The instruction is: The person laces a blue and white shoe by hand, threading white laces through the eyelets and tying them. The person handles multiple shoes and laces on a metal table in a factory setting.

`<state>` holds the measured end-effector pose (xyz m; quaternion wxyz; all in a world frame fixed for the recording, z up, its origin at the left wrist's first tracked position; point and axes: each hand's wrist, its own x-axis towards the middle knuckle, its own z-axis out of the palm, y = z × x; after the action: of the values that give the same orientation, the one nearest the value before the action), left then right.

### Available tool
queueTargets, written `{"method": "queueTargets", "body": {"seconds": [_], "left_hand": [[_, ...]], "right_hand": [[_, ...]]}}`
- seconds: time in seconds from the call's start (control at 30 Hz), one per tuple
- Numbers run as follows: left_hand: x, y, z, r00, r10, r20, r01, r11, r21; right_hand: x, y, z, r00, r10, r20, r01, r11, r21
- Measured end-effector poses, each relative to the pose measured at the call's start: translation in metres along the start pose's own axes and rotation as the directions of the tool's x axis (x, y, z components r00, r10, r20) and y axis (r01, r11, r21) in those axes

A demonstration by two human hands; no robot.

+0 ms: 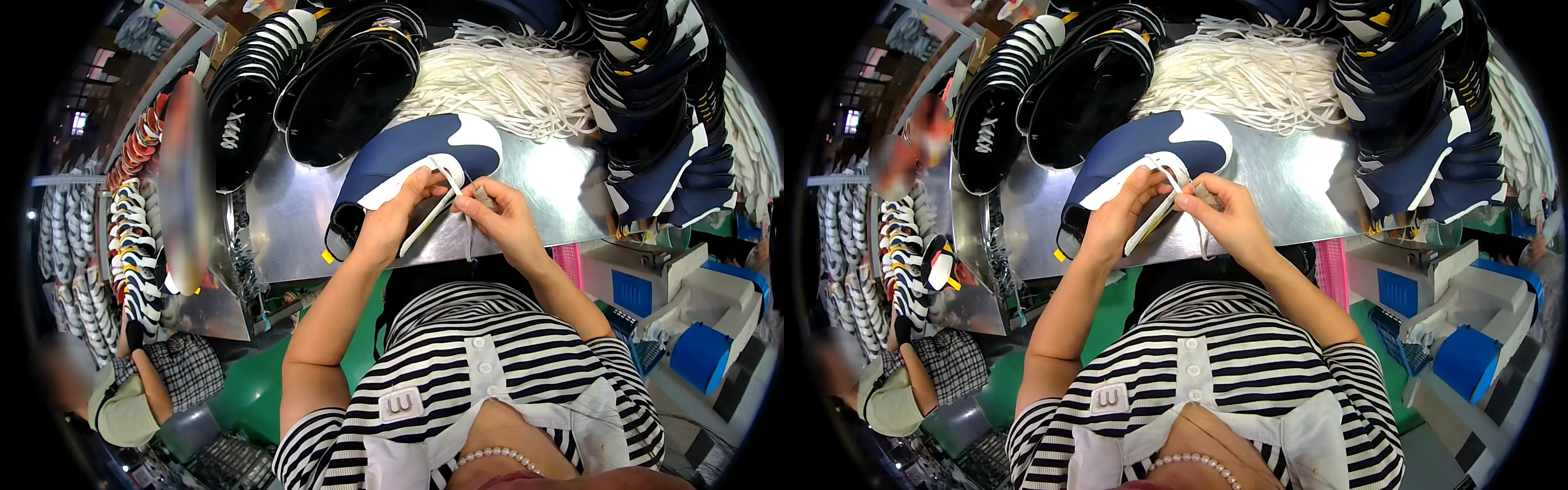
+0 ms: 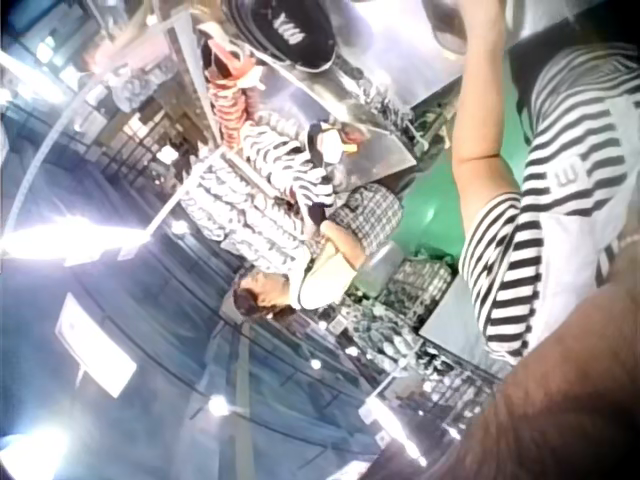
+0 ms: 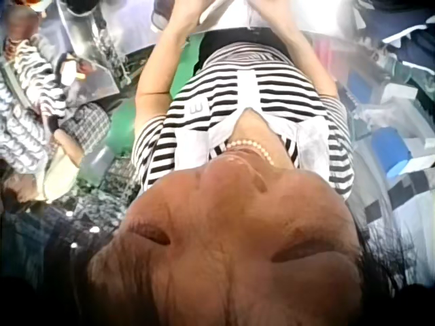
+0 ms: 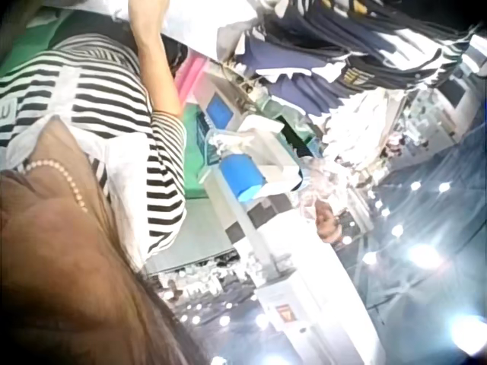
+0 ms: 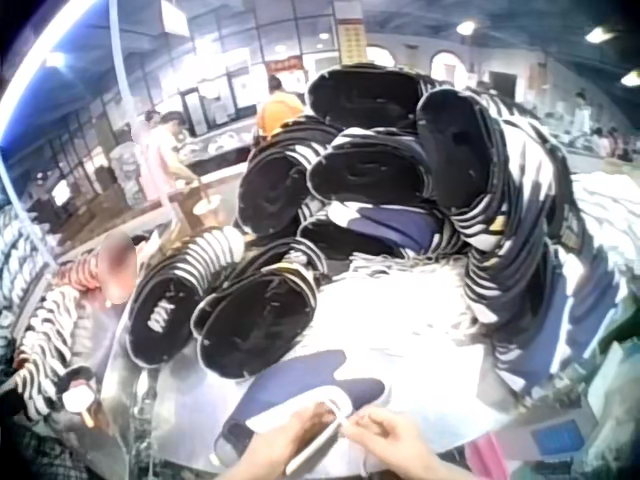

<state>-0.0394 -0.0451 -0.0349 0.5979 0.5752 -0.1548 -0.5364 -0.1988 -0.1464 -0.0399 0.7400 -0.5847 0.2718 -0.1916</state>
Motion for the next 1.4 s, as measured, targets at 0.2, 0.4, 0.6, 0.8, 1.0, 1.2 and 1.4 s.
{"method": "queueTargets", "body": {"seconds": [0.2, 0.4, 0.6, 0.8, 1.0, 1.2, 1.4], "left_hand": [[-0.008, 0.003, -0.001, 0.999, 0.038, -0.024, -0.038, 0.999, -0.014], [-0.022, 0.016, 0.016, 0.973, 0.225, -0.055, -0.223, 0.974, 0.027], [-0.019, 0.012, 0.018, 0.984, 0.158, -0.081, -0.155, 0.987, 0.041], [-0.018, 0.008, 0.023, 0.951, 0.298, -0.078, -0.282, 0.944, 0.171], [-0.015, -0.001, 0.017, 0.856, 0.515, -0.04, -0.447, 0.777, 0.443], [-0.013, -0.003, 0.012, 0.803, 0.595, 0.027, -0.519, 0.677, 0.522], [-0.004, -0.044, 0.005, 0.864, 0.502, 0.035, -0.409, 0.661, 0.63]], "right_hand": [[-0.007, 0.01, 0.005, 0.999, -0.012, -0.031, 0.01, 0.999, -0.047], [-0.014, 0.001, 0.011, 0.989, -0.145, -0.021, 0.133, 0.95, -0.284], [-0.025, -0.016, 0.003, 0.953, -0.299, -0.047, 0.27, 0.91, -0.313], [-0.01, -0.016, -0.003, 0.922, -0.387, -0.031, 0.344, 0.852, -0.395], [-0.002, -0.012, 0.0, 0.929, -0.363, -0.073, 0.277, 0.812, -0.513], [0.007, -0.012, 0.007, 0.916, -0.401, -0.013, 0.281, 0.667, -0.69], [0.015, -0.022, 0.007, 1.0, -0.031, 0.002, 0.022, 0.64, -0.768]]}}
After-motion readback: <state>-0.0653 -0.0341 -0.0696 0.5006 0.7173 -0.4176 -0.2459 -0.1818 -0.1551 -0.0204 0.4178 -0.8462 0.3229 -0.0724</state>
